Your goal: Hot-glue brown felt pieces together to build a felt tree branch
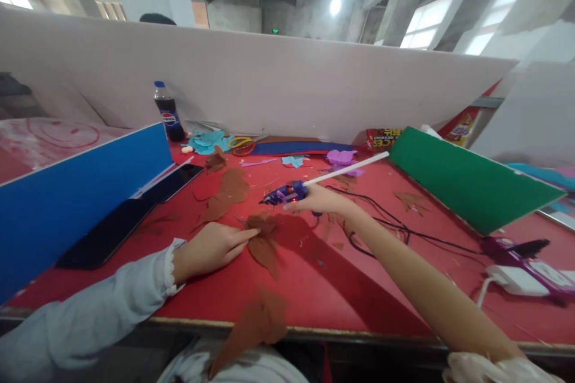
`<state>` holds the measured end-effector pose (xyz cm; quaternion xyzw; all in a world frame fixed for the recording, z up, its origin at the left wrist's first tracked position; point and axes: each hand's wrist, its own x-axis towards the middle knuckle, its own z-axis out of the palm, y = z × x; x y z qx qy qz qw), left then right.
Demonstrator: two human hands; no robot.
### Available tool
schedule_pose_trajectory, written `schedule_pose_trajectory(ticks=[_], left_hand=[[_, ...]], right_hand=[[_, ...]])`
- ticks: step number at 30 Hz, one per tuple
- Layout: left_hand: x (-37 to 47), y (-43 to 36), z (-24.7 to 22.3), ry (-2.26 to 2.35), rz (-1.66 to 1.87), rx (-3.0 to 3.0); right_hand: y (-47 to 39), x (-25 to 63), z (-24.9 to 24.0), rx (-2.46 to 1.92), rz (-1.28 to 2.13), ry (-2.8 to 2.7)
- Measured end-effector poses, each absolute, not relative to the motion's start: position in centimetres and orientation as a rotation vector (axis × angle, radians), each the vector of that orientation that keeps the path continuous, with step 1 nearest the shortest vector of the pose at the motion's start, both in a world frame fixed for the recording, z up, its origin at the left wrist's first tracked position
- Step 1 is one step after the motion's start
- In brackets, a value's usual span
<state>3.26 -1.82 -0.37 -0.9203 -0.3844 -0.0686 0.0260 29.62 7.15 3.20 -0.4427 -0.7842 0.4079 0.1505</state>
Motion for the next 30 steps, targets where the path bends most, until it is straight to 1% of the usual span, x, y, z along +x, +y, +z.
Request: schedule_pose_trajectory(ticks=[6, 10, 17, 22, 30], left_hand=[[3.3, -1.8, -0.3, -1.203, -0.201, -2.833], [3.3, -1.8, -0.3, -1.212, -0.220, -2.842], [3.4, -1.9, -0.1, -1.214, -0.127, -2.816], [3.5, -1.8, 0.0, -1.219, -0.100, -2.808], [3.4, -1.8, 0.0, -1.212, -0.111, -2.804]], right_hand=[[6.2, 28.7, 3.3, -1.281, 1.183, -2.289], [6.2, 28.5, 3.1, -1.185, 1.152, -2.349], [7.0, 28.1, 2.2, -1.103, 1.075, -2.432], [6.9, 27.7, 2.1, -1.139, 0.972, -2.428], [7.2, 27.6, 1.7, -1.151, 0.909, -2.464]])
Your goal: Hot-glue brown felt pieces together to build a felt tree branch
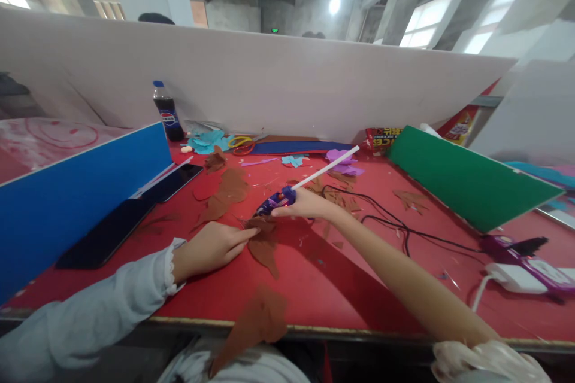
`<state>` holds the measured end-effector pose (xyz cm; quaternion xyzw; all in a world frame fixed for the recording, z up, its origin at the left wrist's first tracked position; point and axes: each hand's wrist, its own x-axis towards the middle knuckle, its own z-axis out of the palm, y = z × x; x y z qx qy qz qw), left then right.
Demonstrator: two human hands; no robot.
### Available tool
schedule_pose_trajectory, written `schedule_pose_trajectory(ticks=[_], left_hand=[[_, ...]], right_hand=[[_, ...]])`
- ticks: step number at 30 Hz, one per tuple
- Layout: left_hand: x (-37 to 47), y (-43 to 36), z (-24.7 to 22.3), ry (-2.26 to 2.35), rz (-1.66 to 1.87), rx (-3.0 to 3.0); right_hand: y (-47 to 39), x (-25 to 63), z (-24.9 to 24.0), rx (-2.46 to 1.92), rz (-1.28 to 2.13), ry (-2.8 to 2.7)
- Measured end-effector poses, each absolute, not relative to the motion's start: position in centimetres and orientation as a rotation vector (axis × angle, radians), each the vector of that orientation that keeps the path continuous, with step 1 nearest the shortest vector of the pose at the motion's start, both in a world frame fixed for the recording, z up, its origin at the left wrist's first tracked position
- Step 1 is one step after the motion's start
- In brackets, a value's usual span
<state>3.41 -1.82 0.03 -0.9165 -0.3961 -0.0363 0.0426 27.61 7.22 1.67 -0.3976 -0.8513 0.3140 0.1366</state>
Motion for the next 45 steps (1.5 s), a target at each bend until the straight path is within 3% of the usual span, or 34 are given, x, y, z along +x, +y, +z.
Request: schedule_pose_trajectory(ticks=[45], left_hand=[[3.3, -1.8, 0.0, -1.209, -0.159, -2.838]], right_hand=[[7.2, 29.0, 1.8, -1.095, 0.882, -2.499]])
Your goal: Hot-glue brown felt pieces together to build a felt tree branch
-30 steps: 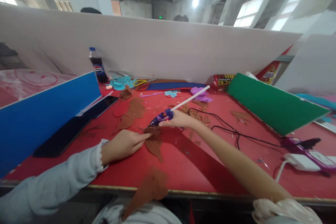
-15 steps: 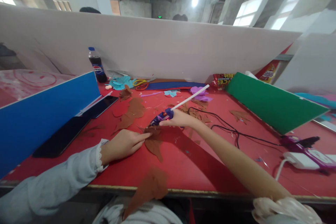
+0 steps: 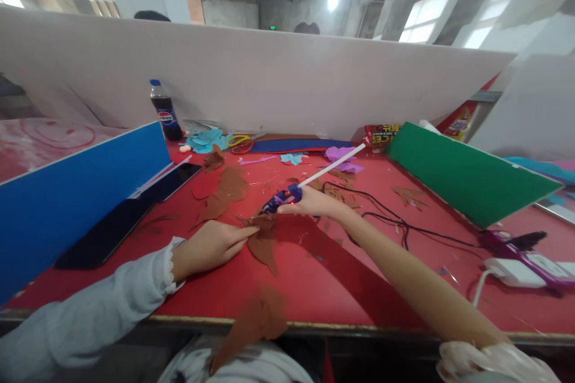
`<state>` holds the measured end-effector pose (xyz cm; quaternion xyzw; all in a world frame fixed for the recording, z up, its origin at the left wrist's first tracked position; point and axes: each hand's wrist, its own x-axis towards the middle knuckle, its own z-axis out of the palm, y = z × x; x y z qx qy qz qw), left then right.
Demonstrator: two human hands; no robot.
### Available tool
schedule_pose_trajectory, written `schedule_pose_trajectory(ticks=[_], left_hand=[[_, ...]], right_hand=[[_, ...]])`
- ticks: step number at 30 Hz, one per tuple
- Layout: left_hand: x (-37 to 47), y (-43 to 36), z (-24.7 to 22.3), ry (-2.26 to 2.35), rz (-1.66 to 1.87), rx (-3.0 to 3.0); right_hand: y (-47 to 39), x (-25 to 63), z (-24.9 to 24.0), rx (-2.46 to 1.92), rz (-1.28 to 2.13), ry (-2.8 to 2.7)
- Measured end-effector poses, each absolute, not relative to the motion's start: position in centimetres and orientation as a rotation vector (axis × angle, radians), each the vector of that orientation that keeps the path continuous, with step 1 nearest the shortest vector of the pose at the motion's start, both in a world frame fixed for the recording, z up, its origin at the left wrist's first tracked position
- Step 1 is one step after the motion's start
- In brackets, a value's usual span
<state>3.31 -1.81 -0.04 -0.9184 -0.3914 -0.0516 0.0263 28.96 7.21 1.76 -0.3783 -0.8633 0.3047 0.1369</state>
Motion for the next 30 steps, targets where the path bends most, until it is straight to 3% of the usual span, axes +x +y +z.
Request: schedule_pose_trajectory(ticks=[30], left_hand=[[3.1, -1.7, -0.5, -1.193, -0.213, -2.849]], right_hand=[[6.3, 31.5, 2.4, -1.210, 0.968, -2.402]])
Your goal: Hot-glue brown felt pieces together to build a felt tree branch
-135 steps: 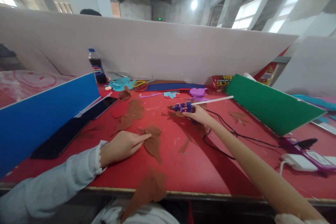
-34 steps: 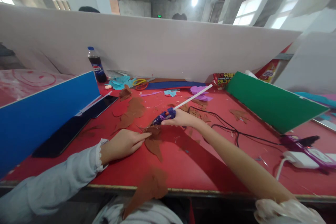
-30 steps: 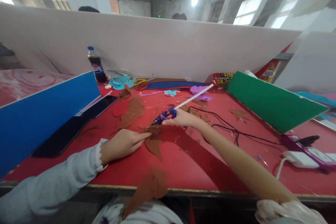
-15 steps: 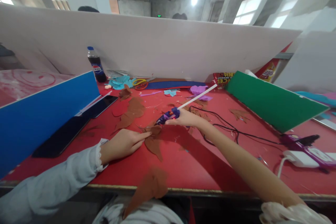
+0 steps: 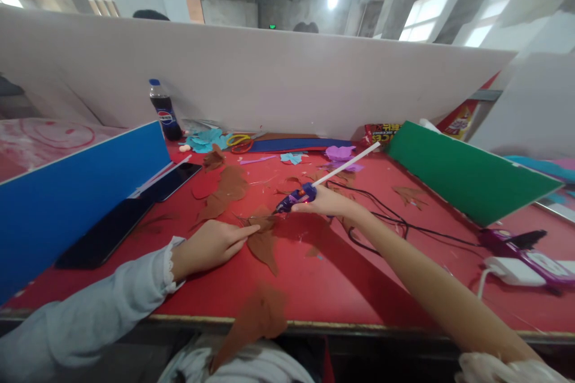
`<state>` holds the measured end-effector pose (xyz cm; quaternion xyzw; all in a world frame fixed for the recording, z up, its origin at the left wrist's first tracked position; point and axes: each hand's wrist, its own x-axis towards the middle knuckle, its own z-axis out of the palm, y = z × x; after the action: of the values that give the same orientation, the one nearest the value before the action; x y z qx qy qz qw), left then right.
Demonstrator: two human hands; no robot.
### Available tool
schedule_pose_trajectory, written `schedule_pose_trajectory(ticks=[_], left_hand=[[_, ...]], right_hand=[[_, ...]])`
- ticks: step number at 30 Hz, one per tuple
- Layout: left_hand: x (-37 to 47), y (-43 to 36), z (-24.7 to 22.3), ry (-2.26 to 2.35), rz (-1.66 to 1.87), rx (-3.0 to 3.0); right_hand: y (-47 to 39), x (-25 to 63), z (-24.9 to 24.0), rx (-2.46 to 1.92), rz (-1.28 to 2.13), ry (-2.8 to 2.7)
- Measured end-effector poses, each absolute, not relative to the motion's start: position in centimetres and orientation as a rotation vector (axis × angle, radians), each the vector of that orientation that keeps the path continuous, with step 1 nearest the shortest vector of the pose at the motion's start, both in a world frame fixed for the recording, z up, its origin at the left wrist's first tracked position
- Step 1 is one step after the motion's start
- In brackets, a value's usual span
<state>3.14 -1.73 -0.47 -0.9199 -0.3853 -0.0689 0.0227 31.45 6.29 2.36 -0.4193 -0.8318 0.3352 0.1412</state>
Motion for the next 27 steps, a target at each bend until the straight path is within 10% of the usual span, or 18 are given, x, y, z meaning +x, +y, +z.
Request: schedule_pose_trajectory(ticks=[27], left_hand=[[3.2, -1.7, -0.4, -1.187, -0.180, -2.826]], right_hand=[[5.6, 31.8, 3.8, -1.375, 0.926, -2.335]])
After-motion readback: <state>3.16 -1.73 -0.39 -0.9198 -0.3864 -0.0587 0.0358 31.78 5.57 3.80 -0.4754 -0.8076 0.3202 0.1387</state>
